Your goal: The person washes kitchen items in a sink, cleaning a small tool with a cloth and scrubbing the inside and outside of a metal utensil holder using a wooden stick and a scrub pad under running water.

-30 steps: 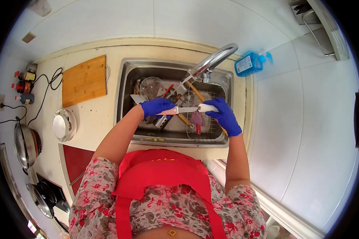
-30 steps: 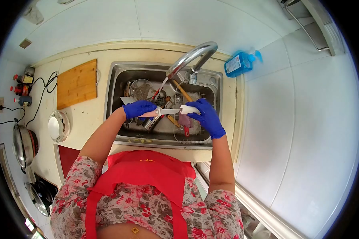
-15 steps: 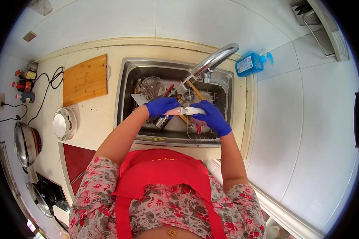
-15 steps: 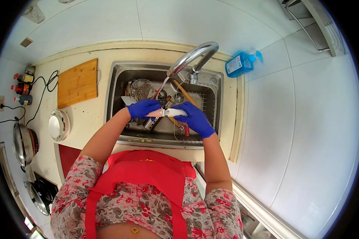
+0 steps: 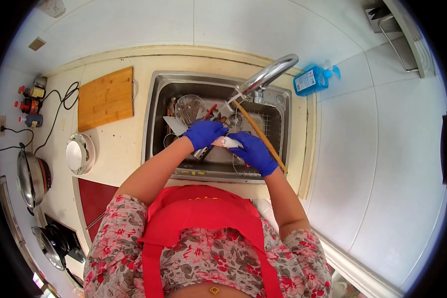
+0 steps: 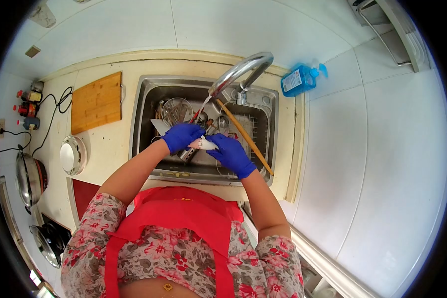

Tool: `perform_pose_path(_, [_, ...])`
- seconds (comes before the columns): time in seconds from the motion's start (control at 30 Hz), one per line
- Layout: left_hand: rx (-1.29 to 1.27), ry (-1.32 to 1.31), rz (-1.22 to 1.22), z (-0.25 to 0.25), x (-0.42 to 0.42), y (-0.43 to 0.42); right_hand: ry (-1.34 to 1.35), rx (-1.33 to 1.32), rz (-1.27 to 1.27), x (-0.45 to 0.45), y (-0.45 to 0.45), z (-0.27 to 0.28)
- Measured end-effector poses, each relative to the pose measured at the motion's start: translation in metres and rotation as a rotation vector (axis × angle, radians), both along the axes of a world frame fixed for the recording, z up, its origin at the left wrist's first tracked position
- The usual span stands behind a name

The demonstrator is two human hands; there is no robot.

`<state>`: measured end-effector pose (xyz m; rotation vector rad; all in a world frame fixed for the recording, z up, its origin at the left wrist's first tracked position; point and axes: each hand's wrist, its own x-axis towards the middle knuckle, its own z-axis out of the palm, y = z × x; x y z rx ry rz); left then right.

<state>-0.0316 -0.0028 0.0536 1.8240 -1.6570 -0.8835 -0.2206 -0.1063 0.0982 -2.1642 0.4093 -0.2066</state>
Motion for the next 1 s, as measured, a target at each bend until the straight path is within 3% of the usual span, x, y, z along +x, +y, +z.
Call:
perform_pose_path(0.27, [0.041, -0.051, -0.013, 0.019, -0.003, -0.006, 0.022, -0.106, 0.024, 0.001, 0.000, -0.002])
perform_pose_path(0.37, [0.039, -0.025, 0.010, 0.010, -0.001, -0.005, 0.058, -0.031, -0.012, 0.001, -0.007, 0.000])
perform_pose_path(0.47, [-0.102, 0.071, -0.086, 0.010, 0.001, -0.014, 0.023, -0.102, -0.028, 0.000, -0.018, 0.010])
perform_pose_path(0.5, [0.001, 0.022, -0.138, 0.037, 0.002, -0.014, 0.025, -0.107, -0.026, 0.000, -0.021, 0.014])
perform_pose_path(0.57, [0.109, -0.030, -0.189, 0.049, 0.004, -0.013, 0.012, 0.010, -0.027, -0.003, -0.025, 0.018])
perform_pose_path(0.7, [0.103, -0.036, -0.166, 0.028, 0.018, -0.009, -0.034, -0.048, -0.104, -0.024, -0.046, -0.001])
perform_pose_path(0.77, [0.063, -0.023, -0.174, 0.019, 0.020, -0.006, -0.029, 0.168, -0.208, -0.031, -0.051, -0.003])
perform_pose_path(0.87, [-0.021, 0.037, -0.161, 0.024, 0.017, -0.005, -0.051, 0.107, -0.219, -0.030, -0.045, 0.010])
perform_pose_path(0.97, [0.146, 0.192, -0.106, 0.029, 0.016, -0.006, -0.041, 0.073, -0.244, -0.031, -0.042, 0.009])
perform_pose_path(1.0, [0.188, 0.405, -0.078, 0.030, 0.015, -0.005, -0.041, 0.073, -0.243, -0.030, -0.041, 0.009])
